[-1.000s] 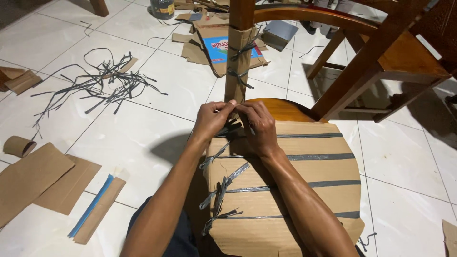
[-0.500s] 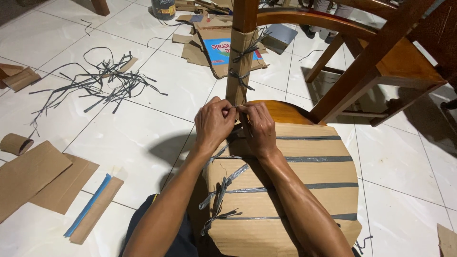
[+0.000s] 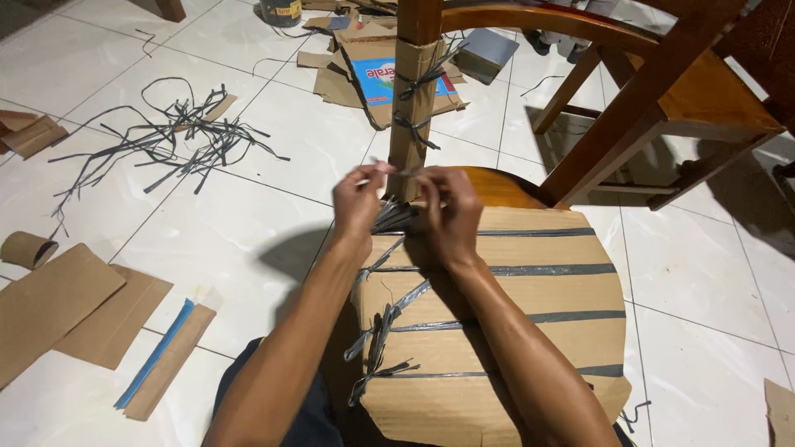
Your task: Wrapping wooden chair legs with cardboard and securing them with plastic ties
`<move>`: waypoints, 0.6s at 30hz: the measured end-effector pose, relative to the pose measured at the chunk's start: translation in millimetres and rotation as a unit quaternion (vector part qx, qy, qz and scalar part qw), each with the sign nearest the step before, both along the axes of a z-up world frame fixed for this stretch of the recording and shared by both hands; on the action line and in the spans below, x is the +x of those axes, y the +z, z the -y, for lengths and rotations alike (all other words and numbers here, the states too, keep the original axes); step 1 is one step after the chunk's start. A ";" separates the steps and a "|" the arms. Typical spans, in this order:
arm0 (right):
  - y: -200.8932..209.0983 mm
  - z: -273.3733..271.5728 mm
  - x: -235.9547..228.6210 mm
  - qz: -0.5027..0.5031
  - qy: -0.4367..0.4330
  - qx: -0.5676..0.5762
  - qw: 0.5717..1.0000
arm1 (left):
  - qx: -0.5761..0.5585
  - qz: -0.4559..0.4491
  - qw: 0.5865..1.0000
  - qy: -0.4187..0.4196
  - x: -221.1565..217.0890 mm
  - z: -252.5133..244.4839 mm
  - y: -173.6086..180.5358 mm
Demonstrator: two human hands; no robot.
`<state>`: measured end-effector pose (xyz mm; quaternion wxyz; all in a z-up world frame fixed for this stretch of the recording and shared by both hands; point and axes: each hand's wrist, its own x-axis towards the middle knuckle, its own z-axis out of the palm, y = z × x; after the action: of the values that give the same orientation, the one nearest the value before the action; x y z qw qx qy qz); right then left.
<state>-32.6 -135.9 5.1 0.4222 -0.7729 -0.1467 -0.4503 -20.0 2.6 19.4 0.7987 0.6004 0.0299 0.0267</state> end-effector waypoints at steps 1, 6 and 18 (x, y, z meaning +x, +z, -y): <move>-2.9 7.0 -1.4 -0.001 0.002 -0.002 1.000 | -0.002 -0.001 1.000 0.002 7.2 -1.2 -10.7; -4.9 19.5 -6.3 -0.103 0.011 0.085 0.991 | -0.219 0.031 0.974 -0.045 12.1 2.6 -4.1; 32.4 -2.3 -26.1 -0.301 0.130 0.364 0.872 | -0.287 -0.024 0.958 -0.002 95.2 27.6 -80.6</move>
<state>-58.7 -133.6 37.5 0.7521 -0.6367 0.0628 -0.1582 75.2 -25.0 -61.2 0.9366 0.3461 0.0544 0.0013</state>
